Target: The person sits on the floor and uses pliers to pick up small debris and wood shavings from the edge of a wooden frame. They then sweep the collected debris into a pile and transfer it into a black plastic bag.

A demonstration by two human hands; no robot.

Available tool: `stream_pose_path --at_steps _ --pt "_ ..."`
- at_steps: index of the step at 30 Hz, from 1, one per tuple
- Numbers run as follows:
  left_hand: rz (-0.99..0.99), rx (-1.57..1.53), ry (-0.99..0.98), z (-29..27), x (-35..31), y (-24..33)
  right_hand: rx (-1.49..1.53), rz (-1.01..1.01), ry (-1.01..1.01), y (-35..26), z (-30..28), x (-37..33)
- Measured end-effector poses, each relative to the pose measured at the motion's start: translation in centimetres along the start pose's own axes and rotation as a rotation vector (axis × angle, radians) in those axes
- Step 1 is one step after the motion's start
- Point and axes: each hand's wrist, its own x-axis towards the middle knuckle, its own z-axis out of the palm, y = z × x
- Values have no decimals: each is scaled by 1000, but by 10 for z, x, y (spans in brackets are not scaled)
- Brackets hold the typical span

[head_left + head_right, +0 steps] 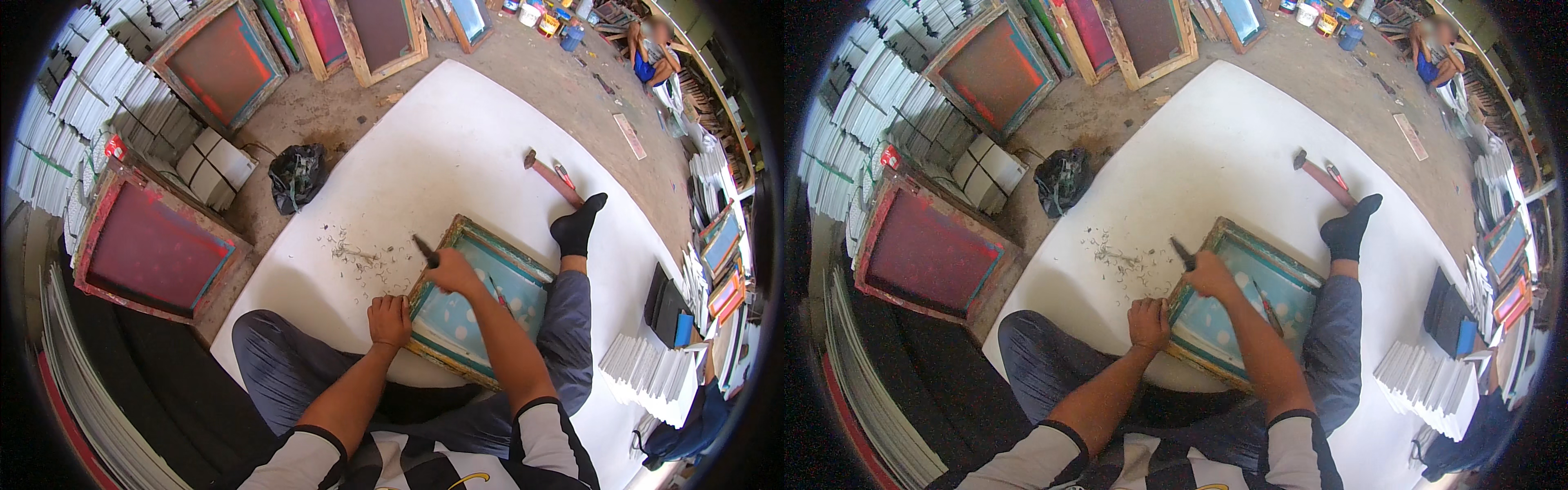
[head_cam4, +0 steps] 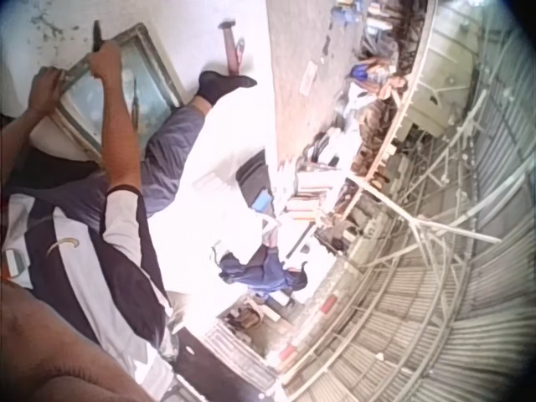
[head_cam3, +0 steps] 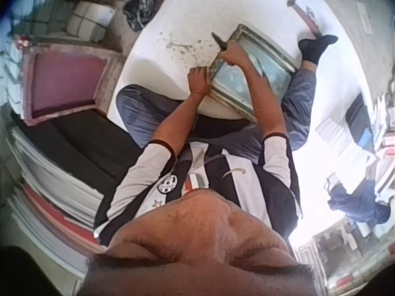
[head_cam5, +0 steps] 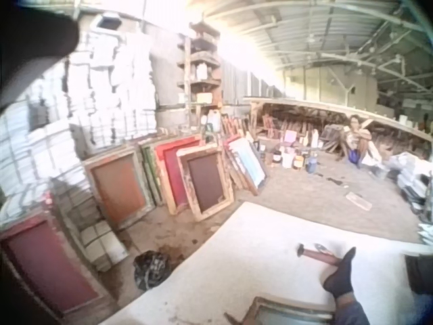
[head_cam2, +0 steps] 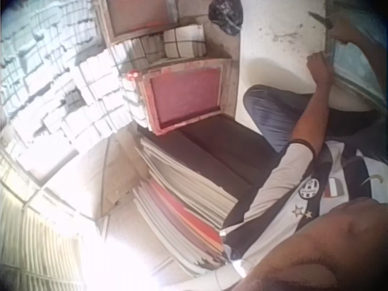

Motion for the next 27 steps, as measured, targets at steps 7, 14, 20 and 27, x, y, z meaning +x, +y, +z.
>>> stream_pose_path --at_steps 7,14,20,27 --pt "-21 31 -104 4 0 -5 393 208 -423 -19 50 2" --pt "-39 26 -92 4 3 -2 774 238 -339 16 30 10" --pt "4 -12 -4 2 3 2 1028 255 -65 23 -6 17" --pt "-13 5 -24 1 3 2 1027 260 -26 38 -26 33"
